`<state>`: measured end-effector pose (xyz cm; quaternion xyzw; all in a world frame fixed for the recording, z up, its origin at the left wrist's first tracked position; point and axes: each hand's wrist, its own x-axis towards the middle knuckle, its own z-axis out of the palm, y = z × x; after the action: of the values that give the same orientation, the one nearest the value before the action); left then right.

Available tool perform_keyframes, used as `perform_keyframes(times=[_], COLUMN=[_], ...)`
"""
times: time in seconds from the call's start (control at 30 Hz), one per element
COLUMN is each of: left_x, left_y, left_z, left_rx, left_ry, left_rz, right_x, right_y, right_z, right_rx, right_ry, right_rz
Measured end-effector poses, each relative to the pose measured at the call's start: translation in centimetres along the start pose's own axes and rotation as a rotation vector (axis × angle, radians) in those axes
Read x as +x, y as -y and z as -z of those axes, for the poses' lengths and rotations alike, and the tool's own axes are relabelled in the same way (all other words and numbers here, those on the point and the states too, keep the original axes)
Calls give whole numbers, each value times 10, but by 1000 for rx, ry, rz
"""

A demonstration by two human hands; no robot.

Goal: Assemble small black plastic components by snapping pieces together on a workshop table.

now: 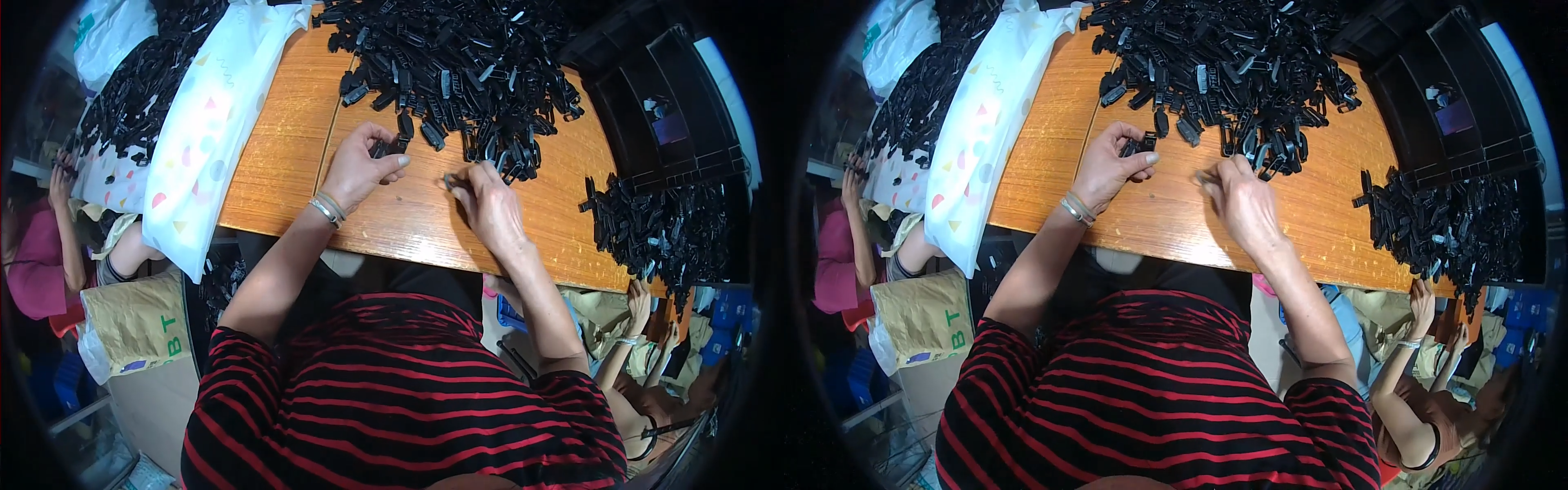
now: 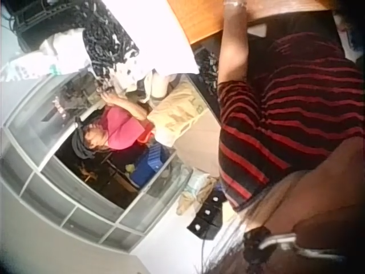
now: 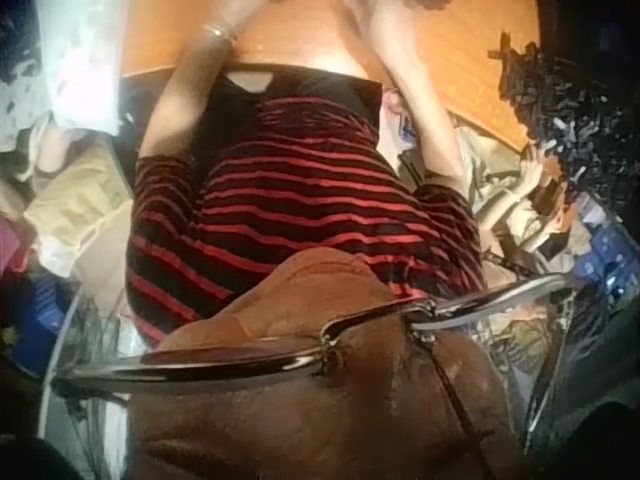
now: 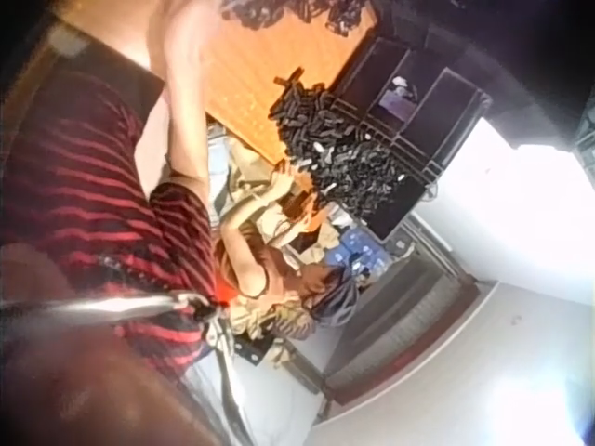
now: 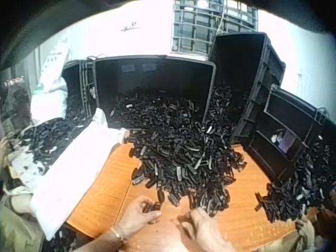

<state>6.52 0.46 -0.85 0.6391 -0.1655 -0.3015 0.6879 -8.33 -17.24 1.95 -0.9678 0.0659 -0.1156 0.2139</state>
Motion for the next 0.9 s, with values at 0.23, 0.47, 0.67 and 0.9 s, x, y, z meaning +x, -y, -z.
perform_keyframes(times=[0.23,0.47,0.67,0.9], left_x=[-5,-23,-24,-28], left_y=[3,-11,1,-3], left_z=[-19,-11,-5,-10], left_rx=[-91,-71,-125,-248], left_ry=[66,192,127,64], left_rz=[-35,-41,-85,-151], right_x=[27,22,18,19], right_y=[33,28,43,42], right_z=[-30,-38,-36,-36], right_rx=[368,450,587,606], right_ry=[-290,-311,-294,-308], right_rz=[-3,-34,-32,-32])
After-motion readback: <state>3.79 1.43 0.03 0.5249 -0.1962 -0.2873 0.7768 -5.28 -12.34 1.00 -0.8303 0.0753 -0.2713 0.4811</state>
